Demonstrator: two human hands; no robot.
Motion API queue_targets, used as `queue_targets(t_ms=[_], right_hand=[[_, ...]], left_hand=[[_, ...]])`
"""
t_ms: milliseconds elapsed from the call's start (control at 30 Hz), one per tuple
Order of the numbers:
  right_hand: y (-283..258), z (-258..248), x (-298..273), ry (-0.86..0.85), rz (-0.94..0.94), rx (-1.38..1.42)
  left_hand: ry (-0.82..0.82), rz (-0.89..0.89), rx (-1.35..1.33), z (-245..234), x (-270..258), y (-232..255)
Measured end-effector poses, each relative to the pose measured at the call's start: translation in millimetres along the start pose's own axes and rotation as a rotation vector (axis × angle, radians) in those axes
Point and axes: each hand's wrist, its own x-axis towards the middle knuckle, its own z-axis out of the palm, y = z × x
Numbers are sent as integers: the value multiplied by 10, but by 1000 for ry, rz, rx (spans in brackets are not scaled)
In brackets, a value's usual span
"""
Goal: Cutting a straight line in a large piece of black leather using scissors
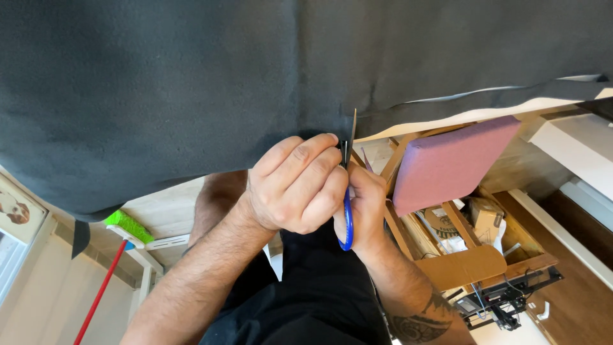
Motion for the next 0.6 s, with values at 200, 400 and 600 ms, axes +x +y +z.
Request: queue_targets(t_ms=[200, 400, 600], right_hand=[[223, 18, -93, 23, -9, 18], [255, 24, -113, 42, -22, 23], [1331, 86, -689, 67, -32, 62]], left_hand=[[8, 5, 5, 6, 2, -5], [10, 14, 4, 15, -8, -19], [-2, 5, -3, -2, -16, -2]])
